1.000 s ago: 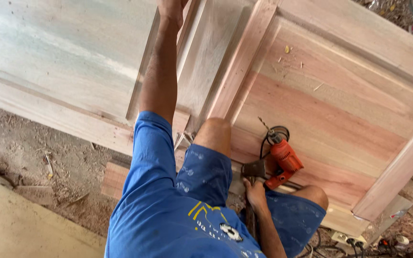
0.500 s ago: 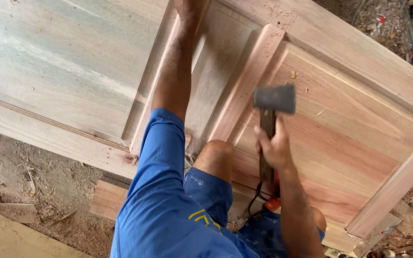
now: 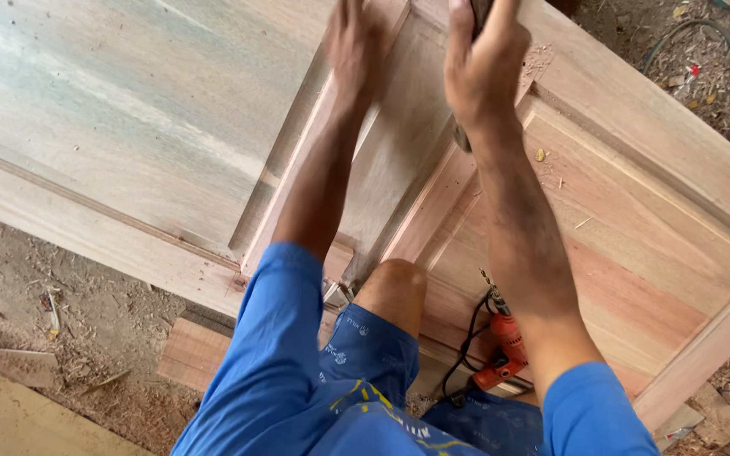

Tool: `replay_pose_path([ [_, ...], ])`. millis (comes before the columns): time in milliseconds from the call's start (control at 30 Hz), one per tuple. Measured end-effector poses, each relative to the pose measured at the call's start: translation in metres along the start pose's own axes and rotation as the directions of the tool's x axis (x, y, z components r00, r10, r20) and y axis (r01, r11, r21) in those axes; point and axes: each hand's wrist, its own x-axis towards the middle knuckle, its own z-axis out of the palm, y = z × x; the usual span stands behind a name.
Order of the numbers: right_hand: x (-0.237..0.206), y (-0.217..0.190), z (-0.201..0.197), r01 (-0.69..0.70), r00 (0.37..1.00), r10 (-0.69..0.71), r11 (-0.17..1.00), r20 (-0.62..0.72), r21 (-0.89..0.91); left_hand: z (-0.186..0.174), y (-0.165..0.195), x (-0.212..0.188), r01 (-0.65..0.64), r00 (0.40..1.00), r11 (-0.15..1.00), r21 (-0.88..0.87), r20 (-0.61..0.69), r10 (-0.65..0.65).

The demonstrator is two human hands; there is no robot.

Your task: The person sits on the floor with a wooden door panel and sands its frame and recessed panels using a red electric sander. He then uses a hammer and chisel on the panel edges, fits a small wood block, and tightens a clamp to hold the panel while working.

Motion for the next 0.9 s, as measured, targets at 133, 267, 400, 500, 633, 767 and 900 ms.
replay_pose_path([
  [133,0.025,0.033,0.045,-0.274,0.911,0.326,0.936,0.253,-0.221,-0.064,-0.025,-0.099,0.127,0.984,0.802,0.583,0.031,-0.178],
  [267,0.034,0.026,0.047,-0.209,0.93,0.259,0.956,0.26,-0.204,-0.105,-0.036,-0.152,0.35,0.866,0.737,0.578,0.101,-0.49],
  [400,0.02,-0.005,0.019,-0.064,0.997,0.065,0.997,-0.044,0.031,-0.11,-0.044,-0.155,0.354,0.883,0.769,0.532,0.08,-0.462],
  [500,0.01,-0.013,0.021,0.034,0.953,0.005,0.992,-0.302,0.124,-0.106,-0.05,-0.156,0.368,0.874,0.757,0.539,0.076,-0.479],
  [633,0.017,-0.003,0.06,-0.163,0.977,0.164,0.987,-0.136,0.018,-0.108,-0.054,-0.16,0.357,0.895,0.762,0.54,0.036,-0.445],
  [767,0.029,-0.013,0.058,-0.216,0.966,0.242,0.951,0.095,-0.222,-0.112,-0.051,-0.158,0.329,0.902,0.77,0.546,0.059,-0.428],
  [900,0.024,-0.035,0.015,-0.219,0.954,0.24,0.967,-0.18,0.129,-0.114,-0.049,-0.156,0.34,0.902,0.768,0.543,0.044,-0.43],
])
